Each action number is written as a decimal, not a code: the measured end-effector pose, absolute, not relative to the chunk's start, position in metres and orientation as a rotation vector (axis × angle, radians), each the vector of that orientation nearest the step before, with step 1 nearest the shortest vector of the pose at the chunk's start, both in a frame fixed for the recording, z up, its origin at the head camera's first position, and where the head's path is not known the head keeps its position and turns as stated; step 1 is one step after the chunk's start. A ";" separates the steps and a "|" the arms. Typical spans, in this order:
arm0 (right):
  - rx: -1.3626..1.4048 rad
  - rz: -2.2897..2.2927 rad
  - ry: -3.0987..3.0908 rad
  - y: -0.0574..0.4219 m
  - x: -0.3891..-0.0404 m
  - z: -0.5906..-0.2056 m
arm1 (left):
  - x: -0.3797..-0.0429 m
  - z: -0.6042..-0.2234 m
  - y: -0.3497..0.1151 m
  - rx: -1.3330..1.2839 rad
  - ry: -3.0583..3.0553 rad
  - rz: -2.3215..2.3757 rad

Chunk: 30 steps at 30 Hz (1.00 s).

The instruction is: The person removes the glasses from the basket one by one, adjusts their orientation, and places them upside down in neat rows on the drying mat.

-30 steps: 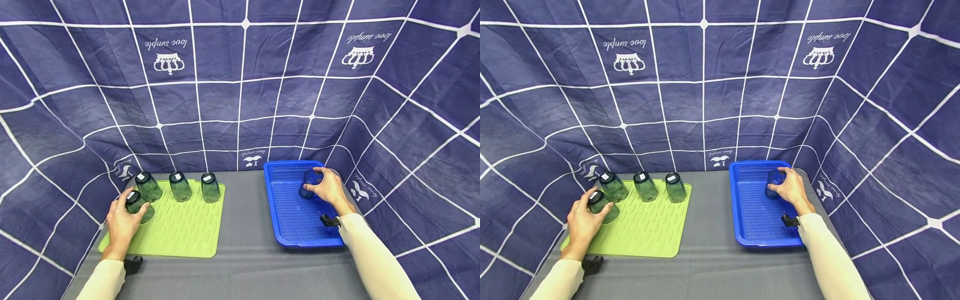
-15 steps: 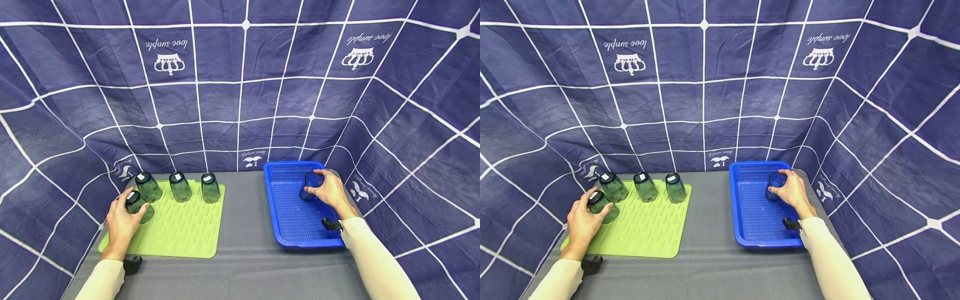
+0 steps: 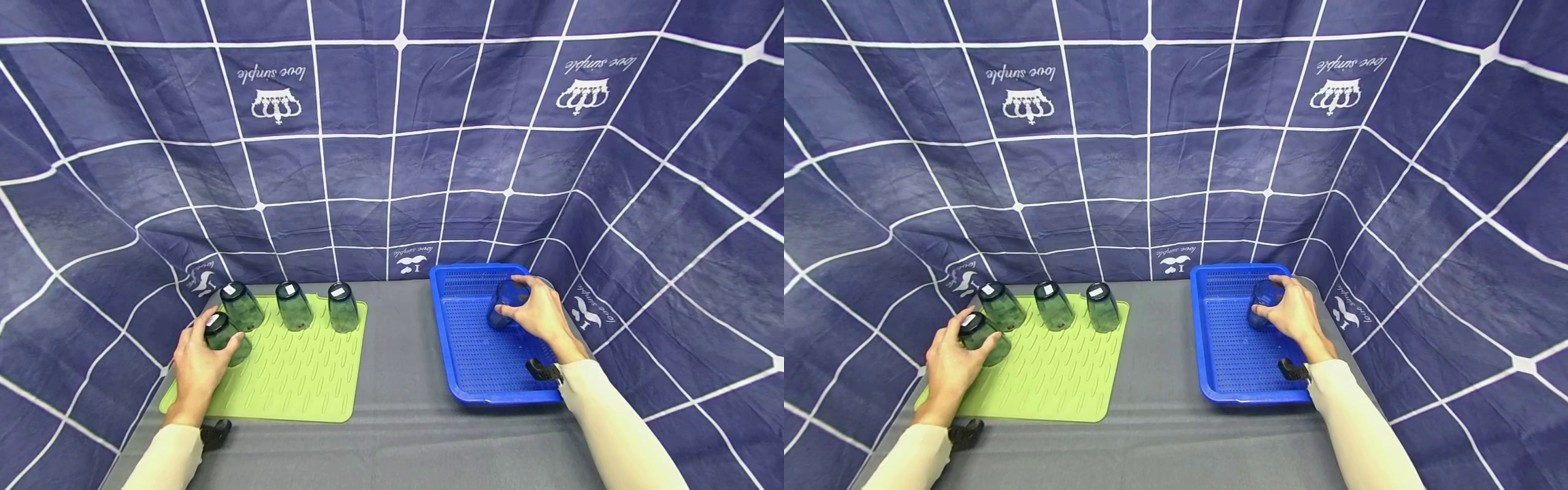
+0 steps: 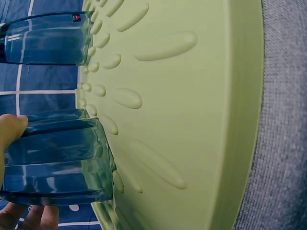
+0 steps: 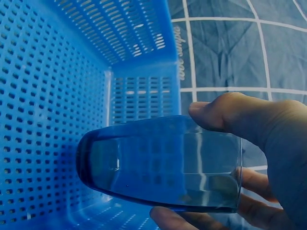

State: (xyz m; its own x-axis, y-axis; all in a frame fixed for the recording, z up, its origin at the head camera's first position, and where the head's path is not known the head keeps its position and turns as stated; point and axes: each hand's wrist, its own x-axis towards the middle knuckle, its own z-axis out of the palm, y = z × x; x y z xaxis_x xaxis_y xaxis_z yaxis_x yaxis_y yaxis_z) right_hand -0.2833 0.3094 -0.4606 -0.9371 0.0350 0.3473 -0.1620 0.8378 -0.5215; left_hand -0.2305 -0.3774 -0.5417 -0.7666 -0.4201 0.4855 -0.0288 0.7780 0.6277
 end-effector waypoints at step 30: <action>0.181 0.813 -2.601 0.285 -0.262 -0.439 | -0.230 -0.542 -0.376 0.317 -2.324 -0.793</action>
